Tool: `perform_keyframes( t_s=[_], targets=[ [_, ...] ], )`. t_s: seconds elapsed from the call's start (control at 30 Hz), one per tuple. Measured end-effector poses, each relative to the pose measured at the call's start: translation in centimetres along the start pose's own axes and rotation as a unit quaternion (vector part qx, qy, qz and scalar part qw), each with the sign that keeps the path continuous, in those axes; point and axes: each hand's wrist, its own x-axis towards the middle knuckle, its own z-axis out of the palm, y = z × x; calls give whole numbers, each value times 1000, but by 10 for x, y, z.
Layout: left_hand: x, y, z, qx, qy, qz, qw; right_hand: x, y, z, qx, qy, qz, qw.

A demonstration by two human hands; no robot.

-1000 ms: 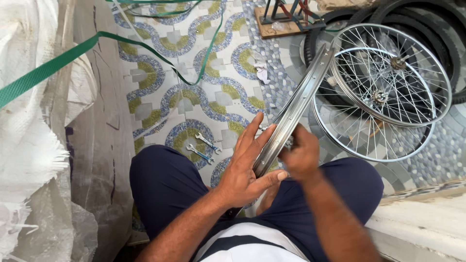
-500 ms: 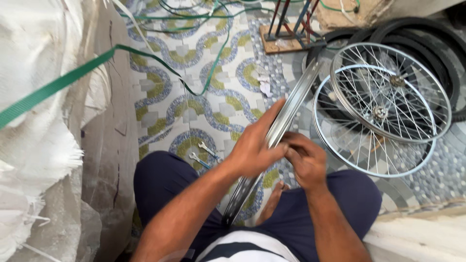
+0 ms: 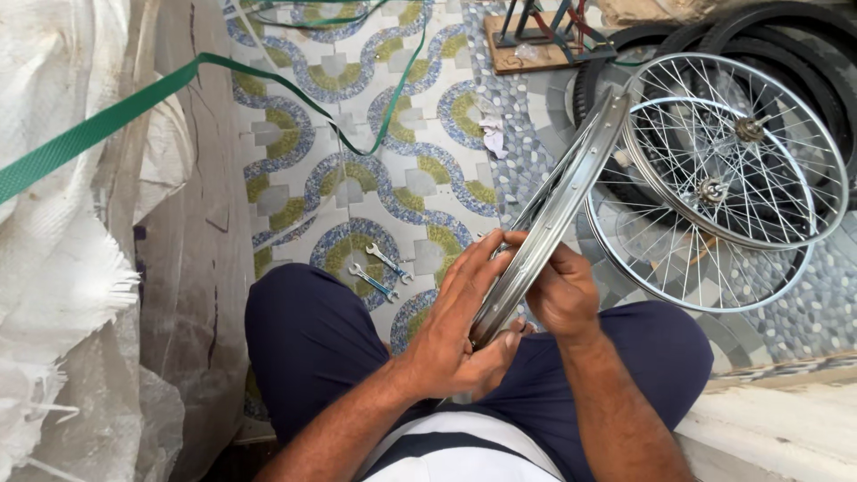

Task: The person builds a bicycle wheel by manually inserting and threading spokes into the holes of a metal rim while holding it on their lap.

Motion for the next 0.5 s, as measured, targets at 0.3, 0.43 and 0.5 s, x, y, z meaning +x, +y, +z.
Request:
perform_keyframes(
  t_s=[0.3,0.43,0.5],
  targets=[
    [-2,-4,0,-45,-28,-22,998,1,-19,30,-461,35,-109,880],
    [-1,-8,7,-51,-10,-2,999,4,-2,49,-641,114,-417,634],
    [-3,-10,5,-18,-12,-6,1000,-3,-7,45,-537,69,-341,768]
  ],
)
